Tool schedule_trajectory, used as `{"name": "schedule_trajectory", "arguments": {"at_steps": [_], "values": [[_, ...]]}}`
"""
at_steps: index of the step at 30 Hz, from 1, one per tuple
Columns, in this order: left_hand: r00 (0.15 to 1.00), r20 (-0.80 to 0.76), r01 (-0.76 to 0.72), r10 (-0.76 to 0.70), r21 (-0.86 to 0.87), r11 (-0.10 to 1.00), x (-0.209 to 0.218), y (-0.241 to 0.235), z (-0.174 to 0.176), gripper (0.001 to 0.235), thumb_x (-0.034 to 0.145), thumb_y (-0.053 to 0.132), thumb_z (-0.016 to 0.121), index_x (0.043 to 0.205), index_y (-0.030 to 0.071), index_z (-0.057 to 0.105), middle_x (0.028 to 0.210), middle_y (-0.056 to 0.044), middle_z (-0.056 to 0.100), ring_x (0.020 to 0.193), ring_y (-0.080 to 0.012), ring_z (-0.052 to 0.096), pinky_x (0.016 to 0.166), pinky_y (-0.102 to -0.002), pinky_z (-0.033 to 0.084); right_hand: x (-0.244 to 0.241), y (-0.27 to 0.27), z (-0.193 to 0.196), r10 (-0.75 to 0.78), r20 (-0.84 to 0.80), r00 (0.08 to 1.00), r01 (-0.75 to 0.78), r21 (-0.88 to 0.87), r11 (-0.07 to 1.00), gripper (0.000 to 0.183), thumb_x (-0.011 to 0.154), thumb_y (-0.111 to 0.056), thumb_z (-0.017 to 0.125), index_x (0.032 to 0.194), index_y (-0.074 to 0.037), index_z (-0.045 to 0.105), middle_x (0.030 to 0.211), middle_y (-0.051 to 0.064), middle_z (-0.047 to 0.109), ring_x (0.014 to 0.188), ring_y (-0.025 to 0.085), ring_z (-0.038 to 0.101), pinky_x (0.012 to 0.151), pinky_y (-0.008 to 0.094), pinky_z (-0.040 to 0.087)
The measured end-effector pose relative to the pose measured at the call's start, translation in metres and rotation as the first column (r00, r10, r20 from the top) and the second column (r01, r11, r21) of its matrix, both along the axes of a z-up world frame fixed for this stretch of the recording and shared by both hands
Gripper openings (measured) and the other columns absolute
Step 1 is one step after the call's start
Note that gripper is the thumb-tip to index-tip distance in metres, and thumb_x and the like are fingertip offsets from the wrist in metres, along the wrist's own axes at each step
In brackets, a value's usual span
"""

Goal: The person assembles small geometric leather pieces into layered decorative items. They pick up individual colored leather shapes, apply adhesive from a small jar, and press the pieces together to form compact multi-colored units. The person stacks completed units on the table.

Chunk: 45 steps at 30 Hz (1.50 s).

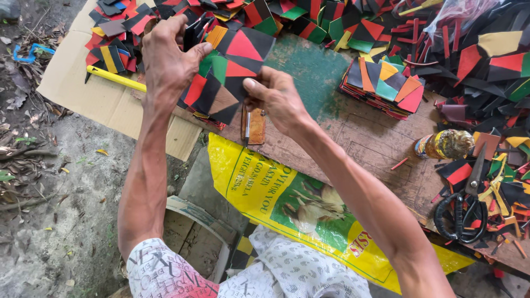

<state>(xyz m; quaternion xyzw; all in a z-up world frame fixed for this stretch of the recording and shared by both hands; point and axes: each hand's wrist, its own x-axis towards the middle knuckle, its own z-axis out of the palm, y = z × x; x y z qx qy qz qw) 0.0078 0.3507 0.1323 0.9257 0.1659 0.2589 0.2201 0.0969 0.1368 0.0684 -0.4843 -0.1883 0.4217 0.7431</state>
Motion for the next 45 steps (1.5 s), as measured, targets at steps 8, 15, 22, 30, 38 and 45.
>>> {"name": "schedule_trajectory", "arguments": {"at_steps": [8,15,22,30,38,45], "values": [[0.995,0.091,-0.040,0.034,0.061,0.997,0.000,0.034,-0.010,0.021,0.087,0.003,0.080,0.108,-0.001,0.078,0.089,-0.017,0.077,0.078,-0.0252,0.077,0.073,-0.037,0.060,-0.001,0.041,-0.002,0.018,0.128,0.992,0.011,-0.219,0.976,0.022,0.092,-0.018,0.074,0.093,0.004,0.070,0.074,0.010,0.074,0.057,0.015,0.073,0.048,0.029,0.061],[0.951,0.308,-0.066,0.038,0.081,0.995,-0.016,0.012,0.044,0.006,0.096,0.000,0.080,0.099,-0.003,0.075,0.087,-0.013,0.076,0.072,-0.0261,0.073,0.064,-0.038,0.055,-0.001,0.034,0.001,0.021,0.308,0.951,0.068,-0.275,0.959,0.031,0.090,-0.028,0.079,0.087,0.002,0.071,0.068,0.008,0.071,0.053,0.011,0.067,0.045,0.027,0.056],[0.841,0.463,0.312,-0.281,0.010,0.950,-0.060,-0.033,0.025,0.021,0.092,-0.020,0.062,0.106,-0.005,0.068,0.115,-0.016,0.073,0.116,-0.0290,0.072,0.104,-0.036,0.058,0.002,0.026,-0.015,0.004,0.038,0.999,0.001,-0.132,0.991,0.026,0.101,-0.025,0.060,0.103,0.001,0.063,0.087,0.012,0.073,0.068,0.017,0.073,0.062,0.032,0.064],[0.915,0.275,0.289,-0.294,0.060,0.955,-0.087,-0.041,-0.012,0.024,0.085,-0.021,0.067,0.101,-0.004,0.069,0.115,-0.013,0.073,0.117,-0.0298,0.072,0.103,-0.039,0.059,0.000,0.018,-0.019,0.035,0.044,0.998,-0.031,-0.094,0.995,0.025,0.104,-0.013,0.049,0.114,0.005,0.062,0.095,0.014,0.073,0.079,0.021,0.074,0.072,0.036,0.066],[0.921,0.239,0.296,-0.307,0.081,0.952,-0.088,-0.042,-0.006,0.025,0.084,-0.021,0.067,0.103,-0.004,0.069,0.115,-0.013,0.073,0.117,-0.0296,0.071,0.102,-0.038,0.058,-0.019,0.005,-0.011,-0.136,0.074,0.988,0.144,-0.121,0.982,0.033,0.098,-0.006,0.057,0.129,0.007,0.054,0.092,0.014,0.071,0.075,0.019,0.072,0.065,0.030,0.062],[0.801,0.515,0.274,-0.305,0.137,0.952,-0.060,-0.038,0.056,0.024,0.093,-0.023,0.066,0.107,-0.004,0.069,0.114,-0.014,0.072,0.109,-0.0254,0.072,0.091,-0.034,0.061,-0.015,-0.013,0.004,-0.331,0.229,0.916,0.355,-0.076,0.932,0.040,0.096,-0.004,0.061,0.135,0.004,0.053,0.103,0.015,0.070,0.074,0.015,0.066,0.062,0.029,0.058]]}}
